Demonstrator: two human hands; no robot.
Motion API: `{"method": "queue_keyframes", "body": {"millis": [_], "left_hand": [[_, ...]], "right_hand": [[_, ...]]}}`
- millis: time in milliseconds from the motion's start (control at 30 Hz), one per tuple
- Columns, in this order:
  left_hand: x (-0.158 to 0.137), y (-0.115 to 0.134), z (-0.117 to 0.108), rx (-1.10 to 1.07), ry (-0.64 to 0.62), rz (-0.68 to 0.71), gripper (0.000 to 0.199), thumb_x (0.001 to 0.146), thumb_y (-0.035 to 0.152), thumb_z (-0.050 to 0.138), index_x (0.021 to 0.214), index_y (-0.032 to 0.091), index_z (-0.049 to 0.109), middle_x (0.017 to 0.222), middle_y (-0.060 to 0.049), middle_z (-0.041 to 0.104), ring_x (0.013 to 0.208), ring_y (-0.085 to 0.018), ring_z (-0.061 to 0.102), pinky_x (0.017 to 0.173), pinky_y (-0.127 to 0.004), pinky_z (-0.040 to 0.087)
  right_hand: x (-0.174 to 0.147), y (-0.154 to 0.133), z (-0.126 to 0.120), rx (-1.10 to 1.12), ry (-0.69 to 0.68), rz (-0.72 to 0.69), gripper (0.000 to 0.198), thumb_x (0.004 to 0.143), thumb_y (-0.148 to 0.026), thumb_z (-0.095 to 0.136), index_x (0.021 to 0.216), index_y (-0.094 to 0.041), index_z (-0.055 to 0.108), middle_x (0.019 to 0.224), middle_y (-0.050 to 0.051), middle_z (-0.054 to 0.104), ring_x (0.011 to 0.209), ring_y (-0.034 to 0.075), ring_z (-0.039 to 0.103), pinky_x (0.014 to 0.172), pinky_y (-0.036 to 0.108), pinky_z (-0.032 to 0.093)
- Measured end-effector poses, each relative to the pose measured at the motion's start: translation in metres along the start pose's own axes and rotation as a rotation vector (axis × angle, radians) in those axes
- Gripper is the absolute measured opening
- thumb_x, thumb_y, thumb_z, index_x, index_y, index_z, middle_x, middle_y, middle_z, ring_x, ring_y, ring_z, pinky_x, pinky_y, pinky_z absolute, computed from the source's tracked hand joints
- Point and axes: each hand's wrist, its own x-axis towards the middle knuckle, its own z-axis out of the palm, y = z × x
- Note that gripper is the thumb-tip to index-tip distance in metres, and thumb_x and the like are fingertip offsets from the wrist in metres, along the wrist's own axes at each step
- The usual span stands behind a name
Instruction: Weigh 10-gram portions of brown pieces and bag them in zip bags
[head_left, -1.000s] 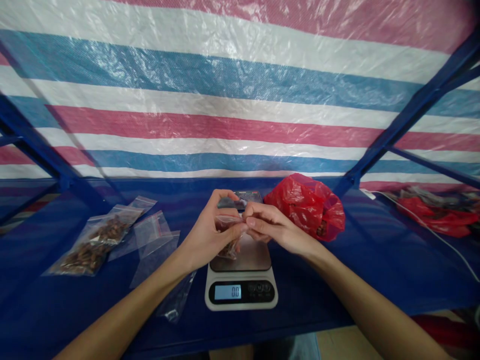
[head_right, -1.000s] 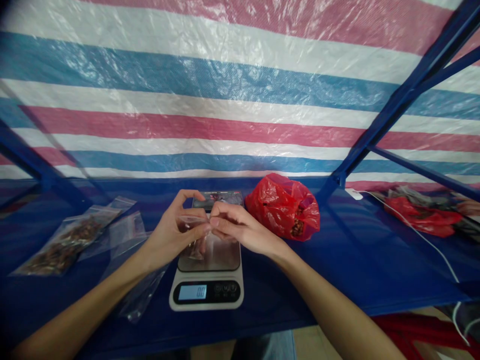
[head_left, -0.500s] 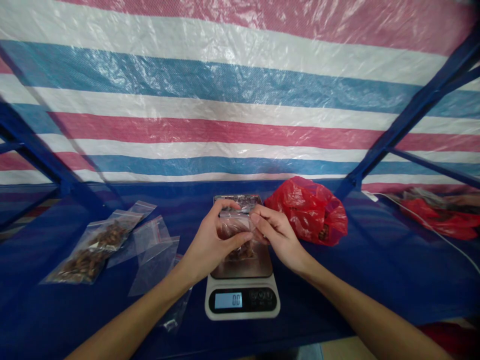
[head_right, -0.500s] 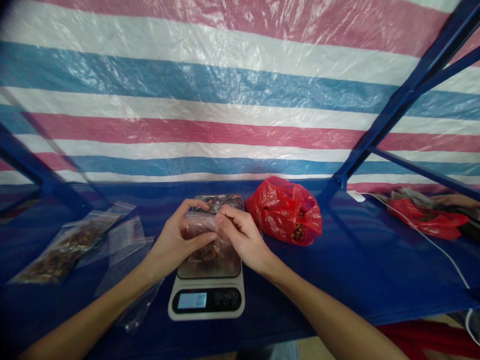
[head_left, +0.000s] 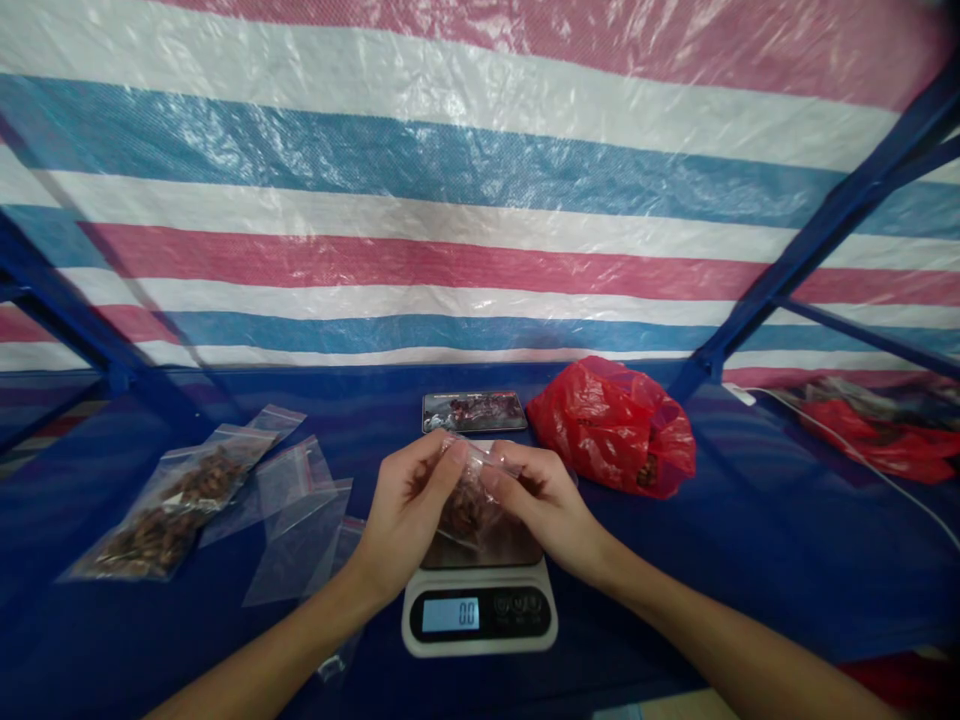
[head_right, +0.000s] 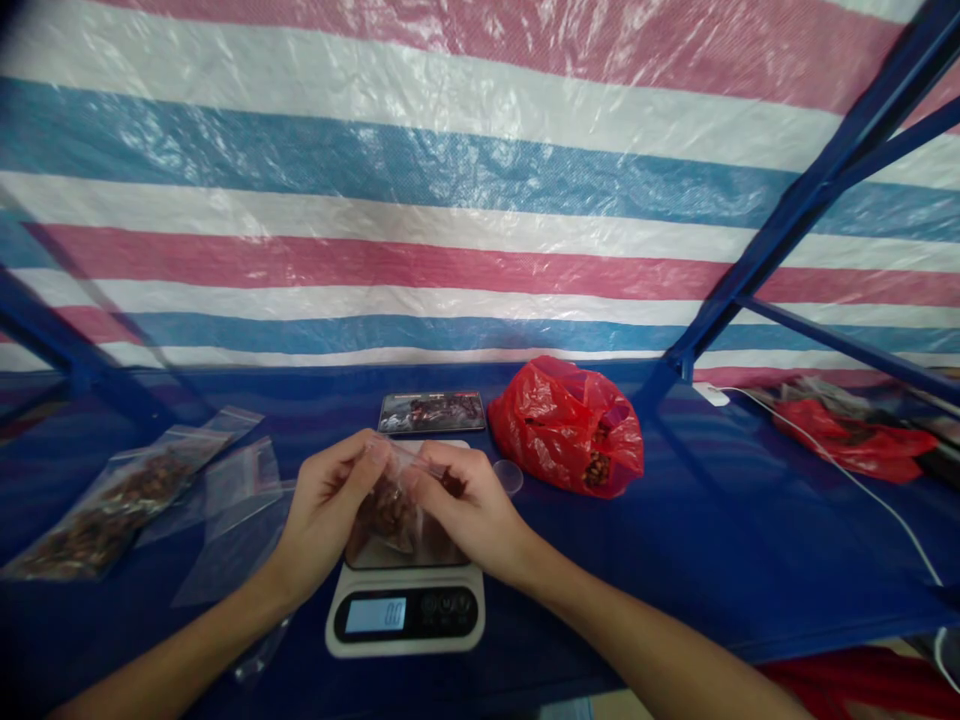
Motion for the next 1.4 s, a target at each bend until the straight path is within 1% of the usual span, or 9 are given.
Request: {"method": "queue_keyframes", "body": {"millis": [67, 233, 367, 500, 667, 867, 1100, 1267, 1400], "left_hand": [[0.001, 0.0, 0.0, -0.011, 0.023, -0.006, 0.039, 0.097, 0.051, 0.068, 0.077, 0.018, 0.067, 0.066, 0.001, 0.059, 0.057, -0.011, 0.05, 0.053, -0.021, 0.042], [0.002, -0.012, -0.001, -0.091, 0.044, -0.039, 0.034, 0.097, 0.048, 0.07, 0.081, 0.017, 0.067, 0.073, 0.001, 0.059, 0.065, -0.012, 0.05, 0.059, -0.021, 0.043], [-0.001, -0.015, 0.001, -0.12, 0.037, -0.039, 0.035, 0.098, 0.046, 0.068, 0.079, 0.017, 0.065, 0.072, 0.001, 0.055, 0.064, -0.011, 0.047, 0.058, -0.021, 0.04], [-0.002, -0.003, 0.003, -0.002, 0.001, 0.018, 0.04, 0.097, 0.05, 0.068, 0.075, 0.017, 0.064, 0.065, 0.002, 0.054, 0.059, -0.011, 0.045, 0.055, -0.021, 0.038], [0.001, 0.003, 0.003, 0.041, 0.004, 0.044, 0.035, 0.095, 0.047, 0.071, 0.076, 0.018, 0.067, 0.068, 0.0, 0.061, 0.06, -0.012, 0.052, 0.055, -0.021, 0.041], [0.004, 0.001, 0.002, -0.004, 0.035, 0.026, 0.036, 0.094, 0.049, 0.072, 0.076, 0.018, 0.067, 0.068, 0.0, 0.064, 0.06, -0.013, 0.055, 0.055, -0.022, 0.043], [0.001, 0.002, 0.001, 0.013, 0.069, 0.03, 0.035, 0.091, 0.045, 0.075, 0.072, 0.017, 0.067, 0.066, 0.0, 0.061, 0.06, -0.012, 0.053, 0.055, -0.022, 0.041], [-0.001, 0.003, 0.002, 0.014, 0.038, 0.047, 0.033, 0.095, 0.04, 0.071, 0.073, 0.017, 0.066, 0.066, 0.001, 0.06, 0.06, -0.011, 0.052, 0.055, -0.02, 0.04], [-0.001, 0.004, 0.003, 0.076, -0.003, 0.083, 0.034, 0.098, 0.039, 0.068, 0.072, 0.017, 0.064, 0.064, 0.002, 0.056, 0.059, -0.01, 0.048, 0.053, -0.02, 0.037]], "right_hand": [[0.0, 0.001, 0.0, 0.069, 0.017, 0.03, 0.044, 0.095, -0.056, 0.069, 0.074, -0.019, 0.061, 0.069, -0.002, 0.051, 0.062, 0.012, 0.043, 0.058, 0.026, 0.036], [0.001, 0.004, 0.002, 0.3, 0.181, 0.182, 0.044, 0.085, -0.057, 0.08, 0.072, -0.02, 0.059, 0.067, -0.004, 0.046, 0.057, 0.01, 0.034, 0.052, 0.025, 0.027], [0.0, 0.008, 0.004, 0.39, 0.203, 0.212, 0.046, 0.079, -0.057, 0.083, 0.068, -0.021, 0.056, 0.062, -0.005, 0.041, 0.054, 0.01, 0.029, 0.049, 0.025, 0.022], [-0.001, 0.006, 0.004, 0.32, 0.194, 0.175, 0.043, 0.081, -0.053, 0.082, 0.067, -0.02, 0.058, 0.064, -0.004, 0.046, 0.058, 0.011, 0.036, 0.053, 0.024, 0.028], [-0.001, 0.0, 0.005, 0.285, 0.147, 0.167, 0.044, 0.086, -0.055, 0.08, 0.072, -0.019, 0.059, 0.067, -0.004, 0.048, 0.059, 0.01, 0.039, 0.053, 0.023, 0.031], [0.0, -0.001, 0.004, 0.328, 0.176, 0.174, 0.045, 0.088, -0.054, 0.079, 0.071, -0.02, 0.055, 0.058, -0.008, 0.038, 0.05, 0.008, 0.026, 0.044, 0.022, 0.02], [-0.002, -0.004, 0.007, 0.295, 0.156, 0.134, 0.043, 0.09, -0.049, 0.076, 0.069, -0.02, 0.054, 0.059, -0.007, 0.038, 0.051, 0.008, 0.028, 0.045, 0.022, 0.022], [-0.004, 0.0, 0.005, 0.261, 0.162, 0.106, 0.038, 0.093, -0.045, 0.073, 0.071, -0.019, 0.058, 0.06, -0.006, 0.041, 0.052, 0.008, 0.031, 0.048, 0.023, 0.024], [-0.004, 0.002, 0.002, 0.206, 0.134, 0.031, 0.035, 0.095, -0.043, 0.071, 0.072, -0.018, 0.061, 0.063, -0.005, 0.046, 0.055, 0.009, 0.036, 0.051, 0.023, 0.028]]}}
